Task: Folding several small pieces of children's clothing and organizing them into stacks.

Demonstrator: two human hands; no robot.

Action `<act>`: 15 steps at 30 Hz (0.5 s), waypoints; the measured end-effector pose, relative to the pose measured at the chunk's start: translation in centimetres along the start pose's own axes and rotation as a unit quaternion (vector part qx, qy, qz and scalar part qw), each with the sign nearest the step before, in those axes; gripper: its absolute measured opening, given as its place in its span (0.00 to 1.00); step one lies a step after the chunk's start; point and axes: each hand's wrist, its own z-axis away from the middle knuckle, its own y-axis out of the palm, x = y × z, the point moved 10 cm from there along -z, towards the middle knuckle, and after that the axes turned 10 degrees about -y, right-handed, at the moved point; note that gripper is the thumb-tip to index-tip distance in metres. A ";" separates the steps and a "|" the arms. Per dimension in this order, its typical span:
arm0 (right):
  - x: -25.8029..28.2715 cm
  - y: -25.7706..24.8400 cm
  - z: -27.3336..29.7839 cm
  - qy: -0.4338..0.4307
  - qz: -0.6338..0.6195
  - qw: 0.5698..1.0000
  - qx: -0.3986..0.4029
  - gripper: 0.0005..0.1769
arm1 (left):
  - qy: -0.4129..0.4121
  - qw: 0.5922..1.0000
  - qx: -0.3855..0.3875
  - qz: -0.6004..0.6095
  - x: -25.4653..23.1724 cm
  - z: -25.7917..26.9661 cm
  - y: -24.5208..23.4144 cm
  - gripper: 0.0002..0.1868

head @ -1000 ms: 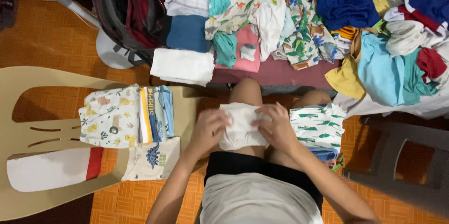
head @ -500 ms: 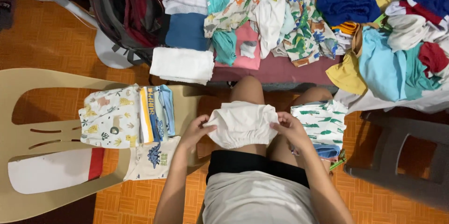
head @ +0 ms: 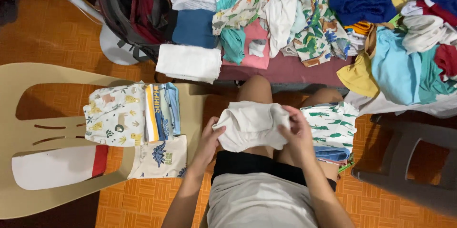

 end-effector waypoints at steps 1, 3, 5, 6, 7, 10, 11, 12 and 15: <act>-0.7 0.8 0.6 0.002 0.000 1.000 0.000 0.31 | -0.002 1.000 -0.001 0.000 0.0 0.3 0.2 0.12; 0.3 4.4 1.8 -0.113 0.022 0.988 0.101 0.34 | 0.014 0.999 0.032 -0.004 -0.5 0.9 1.4 0.12; 1.1 8.3 3.1 -0.161 0.083 0.970 0.160 0.34 | 0.008 0.999 0.041 0.013 -0.2 1.3 1.6 0.13; 1.7 10.9 4.2 -0.207 0.145 0.942 0.219 0.35 | 0.003 0.998 0.049 0.032 0.0 1.6 1.8 0.15; 1.8 11.6 4.4 -0.208 0.143 0.943 0.219 0.35 | 0.004 0.998 0.048 0.030 -0.5 2.0 2.2 0.15; 2.4 14.7 5.8 -0.236 0.183 0.902 0.312 0.38 | 0.009 0.987 0.101 0.121 -2.2 3.3 3.8 0.21; 2.3 15.5 6.6 -0.229 0.226 0.870 0.373 0.38 | -0.001 0.992 0.069 0.108 -2.4 3.6 3.7 0.24; 2.0 16.1 7.5 -0.221 0.267 0.833 0.431 0.38 | -0.012 0.995 0.037 0.094 -2.5 3.9 3.4 0.28; 4.4 13.8 9.3 -0.332 0.263 0.795 0.434 0.35 | 0.008 0.991 0.091 0.097 -2.7 4.0 4.5 0.31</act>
